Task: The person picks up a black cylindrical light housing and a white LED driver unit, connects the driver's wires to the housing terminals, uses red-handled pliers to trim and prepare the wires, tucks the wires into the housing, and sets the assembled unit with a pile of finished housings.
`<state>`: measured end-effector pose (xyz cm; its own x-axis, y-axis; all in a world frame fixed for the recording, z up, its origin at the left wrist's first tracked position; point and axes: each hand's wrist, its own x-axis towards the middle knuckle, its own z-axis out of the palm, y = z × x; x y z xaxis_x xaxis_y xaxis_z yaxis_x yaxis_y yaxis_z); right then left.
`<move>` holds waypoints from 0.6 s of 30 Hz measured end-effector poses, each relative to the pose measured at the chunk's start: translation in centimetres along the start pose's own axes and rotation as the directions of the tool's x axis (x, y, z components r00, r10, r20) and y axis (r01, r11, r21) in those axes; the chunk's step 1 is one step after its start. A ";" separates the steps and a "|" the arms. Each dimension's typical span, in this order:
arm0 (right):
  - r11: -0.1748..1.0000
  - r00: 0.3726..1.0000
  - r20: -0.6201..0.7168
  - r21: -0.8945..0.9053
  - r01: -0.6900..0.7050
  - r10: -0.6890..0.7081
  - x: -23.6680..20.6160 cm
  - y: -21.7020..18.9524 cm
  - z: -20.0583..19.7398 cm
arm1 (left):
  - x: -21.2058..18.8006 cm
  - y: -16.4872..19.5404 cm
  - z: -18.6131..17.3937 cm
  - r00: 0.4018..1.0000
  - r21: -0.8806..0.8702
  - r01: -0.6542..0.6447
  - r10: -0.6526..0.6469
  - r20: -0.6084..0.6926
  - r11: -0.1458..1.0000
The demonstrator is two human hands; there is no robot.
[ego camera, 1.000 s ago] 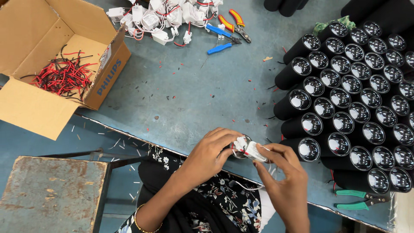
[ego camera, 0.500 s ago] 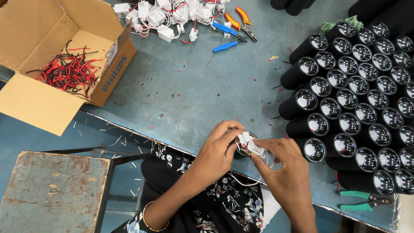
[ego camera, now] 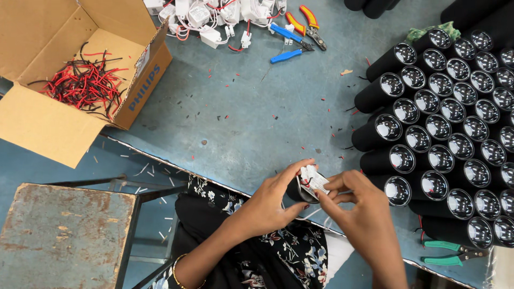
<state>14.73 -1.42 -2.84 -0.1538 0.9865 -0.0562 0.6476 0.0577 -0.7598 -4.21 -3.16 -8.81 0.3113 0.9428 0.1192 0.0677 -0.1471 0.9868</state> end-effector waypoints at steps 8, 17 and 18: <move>0.957 0.965 -0.051 -0.149 0.247 -0.257 -1.2 0.9 -1.3 | 0.1 -1.3 -0.7 0.996 -0.153 -0.082 0.084 0.003 0.985; 0.857 0.975 -0.176 0.473 0.206 -0.137 -2.9 4.8 -1.6 | 1.8 0.7 -1.5 0.991 -0.132 -0.128 0.132 0.020 0.983; 0.837 0.974 -0.183 0.505 0.211 -0.135 -3.0 5.1 -1.5 | 2.4 1.1 -1.4 0.990 -0.065 -0.131 0.134 0.044 0.989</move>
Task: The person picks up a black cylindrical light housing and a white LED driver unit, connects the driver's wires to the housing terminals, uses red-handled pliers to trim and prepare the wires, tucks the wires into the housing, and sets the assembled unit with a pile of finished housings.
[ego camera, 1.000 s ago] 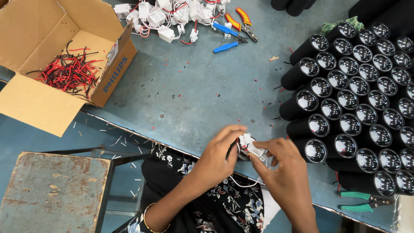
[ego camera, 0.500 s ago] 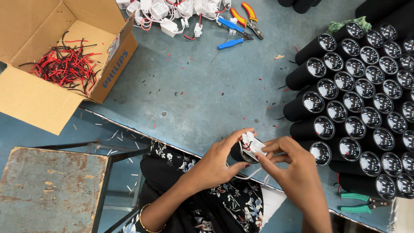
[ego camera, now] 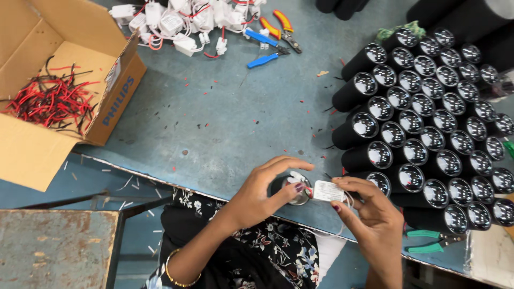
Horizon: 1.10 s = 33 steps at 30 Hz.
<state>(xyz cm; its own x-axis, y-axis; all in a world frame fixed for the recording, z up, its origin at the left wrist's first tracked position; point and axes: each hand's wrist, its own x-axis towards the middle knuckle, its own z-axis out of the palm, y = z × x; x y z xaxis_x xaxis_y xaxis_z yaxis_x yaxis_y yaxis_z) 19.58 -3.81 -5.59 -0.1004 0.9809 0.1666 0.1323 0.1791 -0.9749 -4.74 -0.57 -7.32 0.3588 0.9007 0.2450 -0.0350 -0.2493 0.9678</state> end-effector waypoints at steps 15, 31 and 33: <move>0.990 0.993 -0.032 0.090 -0.110 0.114 -0.8 1.8 -3.7 | 4.1 -1.3 0.7 0.889 -0.236 0.361 -0.256 0.380 0.902; 0.949 0.949 0.017 -0.006 -0.314 0.314 -0.5 2.1 -3.1 | 6.5 -3.9 -1.3 0.845 -0.177 0.157 -0.039 0.534 0.972; 0.953 0.980 0.040 -0.245 -0.180 0.196 0.0 1.1 -3.9 | 7.6 -4.2 -1.9 0.775 -0.168 0.137 0.000 0.632 0.976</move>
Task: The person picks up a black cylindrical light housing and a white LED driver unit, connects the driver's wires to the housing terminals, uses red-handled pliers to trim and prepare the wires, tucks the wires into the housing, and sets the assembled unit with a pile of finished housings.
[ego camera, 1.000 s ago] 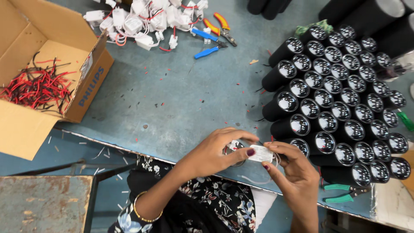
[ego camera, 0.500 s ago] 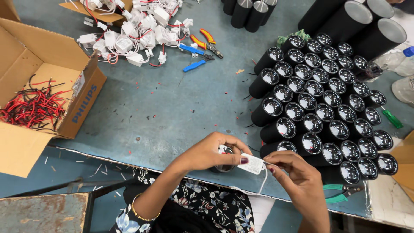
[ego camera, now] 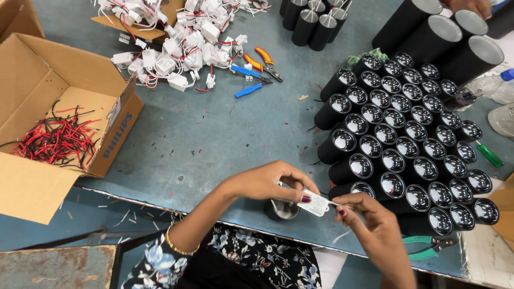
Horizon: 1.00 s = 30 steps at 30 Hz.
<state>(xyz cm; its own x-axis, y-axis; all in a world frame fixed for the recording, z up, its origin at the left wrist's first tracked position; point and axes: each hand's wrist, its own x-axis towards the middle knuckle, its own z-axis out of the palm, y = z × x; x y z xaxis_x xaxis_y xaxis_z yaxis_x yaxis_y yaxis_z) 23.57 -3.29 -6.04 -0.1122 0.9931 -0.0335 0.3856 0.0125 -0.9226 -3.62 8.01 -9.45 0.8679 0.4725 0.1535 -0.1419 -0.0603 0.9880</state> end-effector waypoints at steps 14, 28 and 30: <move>0.957 0.641 0.742 0.003 0.289 -0.196 12.7 -6.2 0.4 | 1.6 -4.2 -6.8 0.909 -0.226 0.043 0.056 0.412 0.973; 0.994 0.389 0.915 0.103 0.042 -0.111 24.3 -7.1 1.4 | 2.2 -5.1 -5.5 0.949 -0.642 0.056 0.160 0.273 0.765; 1.000 0.524 0.852 -0.013 0.027 -0.003 26.2 -9.0 2.6 | 2.3 -4.6 -5.3 0.937 -0.686 0.071 0.188 0.295 0.724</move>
<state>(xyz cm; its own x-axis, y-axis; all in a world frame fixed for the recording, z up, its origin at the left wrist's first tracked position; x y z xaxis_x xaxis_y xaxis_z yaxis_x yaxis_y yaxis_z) 14.76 22.27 0.34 -0.8398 0.4213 -0.3424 0.3946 0.0404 -0.9180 -3.51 14.01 -13.74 0.9269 0.1722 0.3335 -0.3679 0.5931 0.7162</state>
